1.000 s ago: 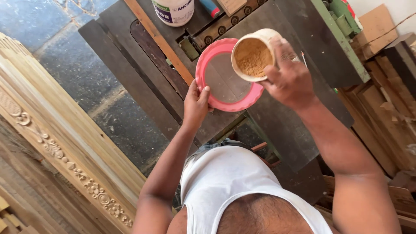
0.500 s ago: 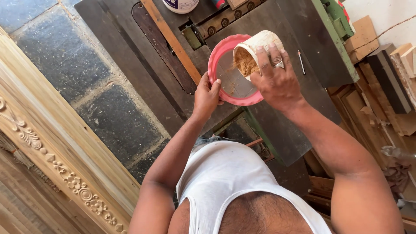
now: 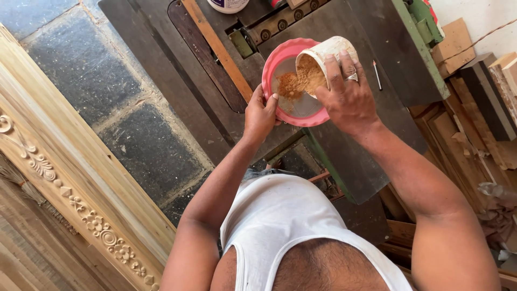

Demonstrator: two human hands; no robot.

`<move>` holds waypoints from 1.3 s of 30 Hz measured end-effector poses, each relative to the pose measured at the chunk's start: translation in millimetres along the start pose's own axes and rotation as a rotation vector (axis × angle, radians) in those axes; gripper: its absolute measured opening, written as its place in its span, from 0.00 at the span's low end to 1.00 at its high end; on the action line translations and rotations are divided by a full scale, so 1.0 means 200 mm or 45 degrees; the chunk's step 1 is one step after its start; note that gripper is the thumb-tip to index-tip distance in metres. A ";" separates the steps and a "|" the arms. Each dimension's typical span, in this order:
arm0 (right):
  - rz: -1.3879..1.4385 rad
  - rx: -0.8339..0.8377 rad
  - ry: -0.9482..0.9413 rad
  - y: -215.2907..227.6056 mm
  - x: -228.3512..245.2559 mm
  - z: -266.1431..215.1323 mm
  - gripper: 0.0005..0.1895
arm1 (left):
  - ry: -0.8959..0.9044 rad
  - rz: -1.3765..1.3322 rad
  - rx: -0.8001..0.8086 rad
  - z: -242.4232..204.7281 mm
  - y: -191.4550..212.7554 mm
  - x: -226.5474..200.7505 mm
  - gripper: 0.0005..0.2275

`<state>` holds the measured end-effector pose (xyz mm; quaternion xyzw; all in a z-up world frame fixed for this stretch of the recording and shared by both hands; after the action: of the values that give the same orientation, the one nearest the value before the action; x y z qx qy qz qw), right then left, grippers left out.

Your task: The person pours sawdust from a white container into a pink sieve held over a table saw surface, then shakes the sieve to separate fine particles. The person walks to a nearby shelf, picks up a second container, returns to the table, and repeats the sifting process with additional sawdust.

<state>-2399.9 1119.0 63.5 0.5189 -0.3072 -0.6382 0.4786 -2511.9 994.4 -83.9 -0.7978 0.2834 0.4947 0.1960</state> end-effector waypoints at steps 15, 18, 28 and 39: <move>0.048 -0.037 -0.088 0.00 -0.08 -0.09 0.09 | -0.010 0.086 0.094 0.08 -0.14 0.01 0.20; 0.082 -0.045 -0.097 0.02 -0.10 -0.09 0.07 | -0.059 0.017 0.066 0.07 -0.14 0.01 0.20; 0.039 -0.030 -0.092 0.03 -0.13 -0.09 0.08 | -0.006 0.039 0.076 0.14 -0.16 -0.03 0.20; 0.062 -0.030 -0.143 -0.01 -0.19 -0.12 0.07 | -0.034 -0.038 0.089 0.19 -0.21 -0.03 0.18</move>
<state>-2377.4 1158.0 70.1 0.4689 -0.3386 -0.6582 0.4819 -2513.3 1049.9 -94.6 -0.7878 0.2860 0.4924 0.2347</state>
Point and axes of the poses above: each hand's wrist, its own z-axis towards the middle knuckle, its own y-axis out of the back of the hand, x = y × z, the point moved 6 cm from there along z, towards the middle knuckle, and after that the axes turned 4 degrees about z, right-handed, at the moved point
